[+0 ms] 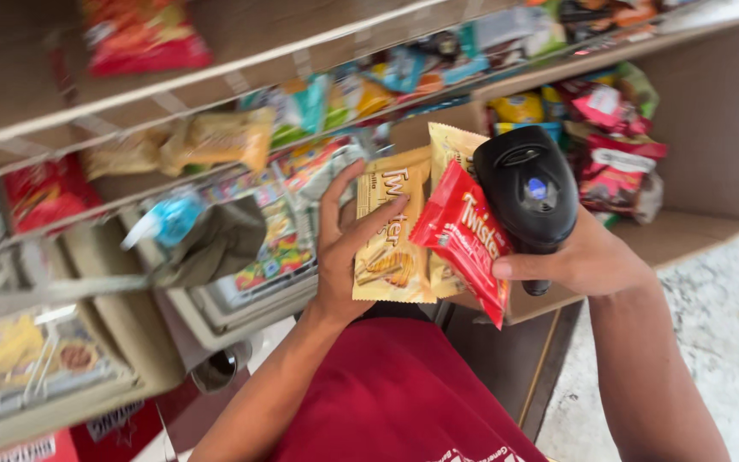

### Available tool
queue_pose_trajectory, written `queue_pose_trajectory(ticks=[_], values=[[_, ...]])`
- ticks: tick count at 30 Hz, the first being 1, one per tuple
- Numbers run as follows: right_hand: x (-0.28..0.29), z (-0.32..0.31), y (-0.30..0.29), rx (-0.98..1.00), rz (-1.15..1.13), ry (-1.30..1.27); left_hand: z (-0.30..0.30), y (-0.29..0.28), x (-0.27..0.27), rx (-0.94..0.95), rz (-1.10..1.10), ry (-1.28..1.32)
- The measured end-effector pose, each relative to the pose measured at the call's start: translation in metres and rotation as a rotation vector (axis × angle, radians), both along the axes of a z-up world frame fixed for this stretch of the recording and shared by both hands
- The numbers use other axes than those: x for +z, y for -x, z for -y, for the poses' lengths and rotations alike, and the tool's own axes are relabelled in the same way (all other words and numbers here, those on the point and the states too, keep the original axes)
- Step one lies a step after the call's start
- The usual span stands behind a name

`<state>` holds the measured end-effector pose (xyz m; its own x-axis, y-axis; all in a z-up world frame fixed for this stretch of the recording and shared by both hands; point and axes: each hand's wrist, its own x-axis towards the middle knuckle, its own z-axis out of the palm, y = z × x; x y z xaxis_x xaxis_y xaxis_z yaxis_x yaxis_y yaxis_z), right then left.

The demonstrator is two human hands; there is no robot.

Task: The person uses a handheld scanner to scan barcodes on various snack packages and then places the scanned items into a cardboard box or onto shelves in a convenience store.

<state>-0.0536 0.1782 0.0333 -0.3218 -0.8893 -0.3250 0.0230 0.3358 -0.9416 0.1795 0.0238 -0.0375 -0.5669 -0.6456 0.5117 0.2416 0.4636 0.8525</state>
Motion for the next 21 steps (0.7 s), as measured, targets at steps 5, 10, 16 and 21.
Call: queue_pose_trajectory(ticks=[5,10,16,21], values=[[-0.043,0.053,-0.057,0.131,0.112,-0.035,0.013,-0.082,-0.028,0.053,0.275,-0.02],[-0.112,0.087,-0.116,0.155,0.34,-0.219,0.015,-0.164,-0.08,0.075,0.623,-0.018],[-0.193,0.109,-0.182,0.347,0.374,-0.341,0.015,-0.224,-0.127,0.212,0.527,-0.063],[-0.215,0.114,-0.207,0.358,0.424,-0.351,0.003,-0.248,-0.153,0.239,0.164,-0.288]])
